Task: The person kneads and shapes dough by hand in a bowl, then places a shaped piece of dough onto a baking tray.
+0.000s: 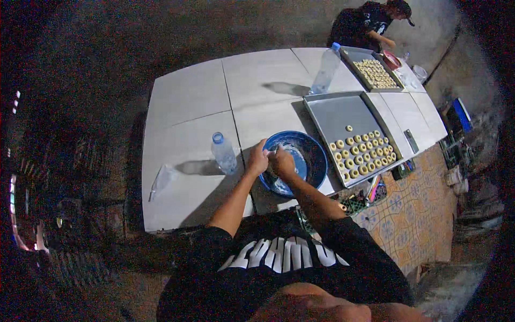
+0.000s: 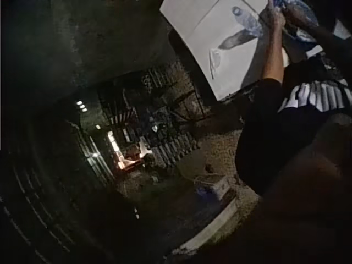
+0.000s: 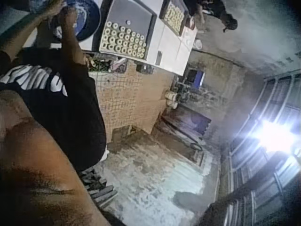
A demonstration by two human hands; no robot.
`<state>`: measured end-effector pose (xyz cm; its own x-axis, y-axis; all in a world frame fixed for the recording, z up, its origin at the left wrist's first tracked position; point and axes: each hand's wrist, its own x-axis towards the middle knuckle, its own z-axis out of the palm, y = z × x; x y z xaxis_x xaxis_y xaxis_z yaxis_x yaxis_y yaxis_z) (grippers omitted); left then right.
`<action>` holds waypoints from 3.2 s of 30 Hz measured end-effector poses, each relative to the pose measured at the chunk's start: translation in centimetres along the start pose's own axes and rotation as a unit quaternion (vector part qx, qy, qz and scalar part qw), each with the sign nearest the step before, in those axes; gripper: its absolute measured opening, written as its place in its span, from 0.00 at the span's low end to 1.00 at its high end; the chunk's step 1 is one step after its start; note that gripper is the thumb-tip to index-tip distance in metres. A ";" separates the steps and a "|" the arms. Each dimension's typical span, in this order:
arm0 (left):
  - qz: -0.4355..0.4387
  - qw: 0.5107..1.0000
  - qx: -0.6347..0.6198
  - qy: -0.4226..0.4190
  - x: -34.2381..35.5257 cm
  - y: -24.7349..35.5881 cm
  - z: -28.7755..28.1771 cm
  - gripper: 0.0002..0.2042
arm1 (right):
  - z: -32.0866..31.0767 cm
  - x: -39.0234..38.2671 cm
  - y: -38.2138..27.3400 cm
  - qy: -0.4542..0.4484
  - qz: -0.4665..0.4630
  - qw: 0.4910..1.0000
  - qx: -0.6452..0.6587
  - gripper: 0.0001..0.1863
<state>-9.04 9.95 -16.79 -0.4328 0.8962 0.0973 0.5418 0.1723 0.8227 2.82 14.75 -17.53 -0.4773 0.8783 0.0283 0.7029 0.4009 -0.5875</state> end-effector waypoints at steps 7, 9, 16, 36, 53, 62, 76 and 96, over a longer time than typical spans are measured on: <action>0.050 0.999 -0.007 -0.008 0.9 0.2 -0.1 0.22 | 0.0 -0.1 4.9 -0.007 -0.059 0.995 0.078 0.20; -0.004 0.998 0.054 -0.037 0.8 2.2 0.0 0.22 | -1.1 -0.9 7.2 -0.098 -0.081 0.987 0.102 0.22; 0.016 0.992 0.105 -0.072 0.0 3.7 -2.3 0.23 | -8.4 -4.7 2.9 -0.268 -0.217 0.938 0.034 0.18; 0.070 0.990 0.118 -0.033 0.4 0.6 -0.4 0.24 | -0.7 -1.3 0.6 -0.126 0.008 0.989 -0.078 0.21; 0.039 0.974 0.224 0.015 -1.6 2.0 -1.3 0.25 | -5.8 -2.3 8.1 -0.392 -0.154 0.901 0.102 0.21; 0.043 0.981 0.171 -0.075 -1.3 3.1 -1.7 0.24 | -3.1 -3.9 2.4 -0.204 -0.117 0.962 -0.137 0.15; 0.007 0.995 0.099 0.009 -1.7 3.6 -0.1 0.24 | -1.0 1.5 4.1 -0.124 -0.085 0.984 -0.091 0.20; 0.047 0.987 -0.030 0.153 -2.2 -2.4 3.5 0.31 | 0.7 1.9 2.3 -0.027 -0.073 0.996 -0.052 0.15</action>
<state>-6.89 8.97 -20.91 -0.5843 0.7406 0.3317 0.5497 0.0606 0.8331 3.20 17.13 -19.37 -0.6047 0.7941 0.0616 0.6734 0.5510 -0.4929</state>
